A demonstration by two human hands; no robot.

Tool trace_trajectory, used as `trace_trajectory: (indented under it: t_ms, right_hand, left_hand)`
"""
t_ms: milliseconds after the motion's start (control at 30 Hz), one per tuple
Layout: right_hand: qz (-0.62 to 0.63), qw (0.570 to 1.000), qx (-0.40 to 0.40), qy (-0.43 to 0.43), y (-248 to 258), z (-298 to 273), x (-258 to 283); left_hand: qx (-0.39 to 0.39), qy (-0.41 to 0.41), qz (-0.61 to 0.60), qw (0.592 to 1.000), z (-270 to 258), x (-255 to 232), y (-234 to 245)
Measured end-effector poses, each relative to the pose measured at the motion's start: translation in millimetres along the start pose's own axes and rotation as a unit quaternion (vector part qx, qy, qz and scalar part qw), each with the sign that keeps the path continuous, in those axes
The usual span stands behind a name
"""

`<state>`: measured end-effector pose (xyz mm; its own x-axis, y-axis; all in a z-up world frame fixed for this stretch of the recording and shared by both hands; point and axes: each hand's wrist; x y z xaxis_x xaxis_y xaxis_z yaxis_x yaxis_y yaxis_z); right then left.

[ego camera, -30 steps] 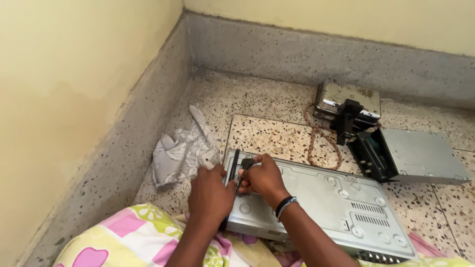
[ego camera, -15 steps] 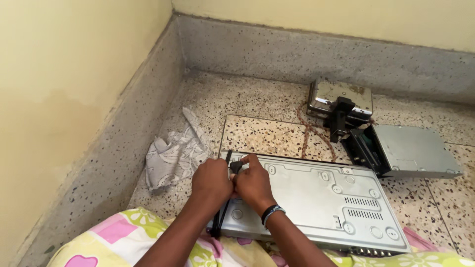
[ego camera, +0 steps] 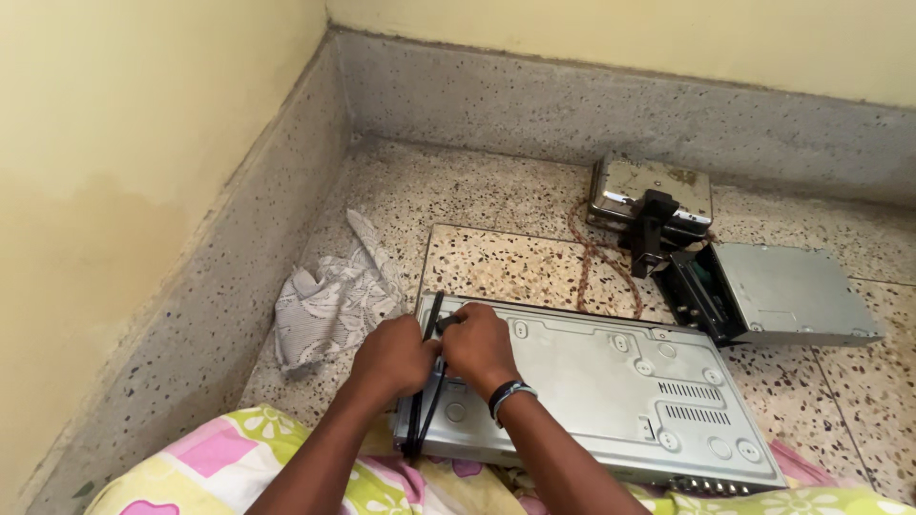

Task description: The person wipes the underside and sides of a silver DVD player with a cloth, then wraps the power cord around the device. They handle the DVD player and a cloth on a tiled floor.

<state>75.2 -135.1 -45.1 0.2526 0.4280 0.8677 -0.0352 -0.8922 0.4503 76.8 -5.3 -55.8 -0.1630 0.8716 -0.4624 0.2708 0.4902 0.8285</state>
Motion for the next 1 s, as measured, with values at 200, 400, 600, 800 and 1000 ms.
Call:
trace_trajectory:
  t_ms: [200, 400, 600, 800, 1000]
  right_hand:
    - [0.030, 0.999, 0.018, 0.009, 6.4, -3.8, 1.2]
    - [0.009, 1.000, 0.015, 0.010, 5.6, -3.5, -3.0]
    - [0.048, 0.998, 0.024, 0.031, 6.4, -3.6, -8.8]
    - [-0.006, 0.998, 0.038, 0.049, 6.3, 0.1, -13.1]
    - [-0.005, 0.999, 0.050, 0.021, 7.0, 6.5, -11.9]
  left_hand:
    - [-0.052, -0.012, -0.011, 0.999, -9.7, -9.5, 5.5]
    - [-0.036, -0.026, 0.034, 0.998, 7.2, -27.9, 2.4]
    - [-0.045, -0.066, 0.058, 0.995, 28.0, -37.9, 7.6]
    - [0.113, 0.075, -0.038, 0.990, 51.2, -33.5, 20.2]
    - [0.265, 0.147, -0.131, 0.944, 116.8, -2.6, -10.5]
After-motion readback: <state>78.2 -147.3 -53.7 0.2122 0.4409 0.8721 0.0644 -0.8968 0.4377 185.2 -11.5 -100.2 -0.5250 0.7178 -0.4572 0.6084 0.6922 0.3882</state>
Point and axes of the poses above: each hand's wrist, its own z-axis towards the middle knuckle, its own y-axis out of the back of the hand, x = y × z, and after that the axes turned 7 degrees about y, right-handed
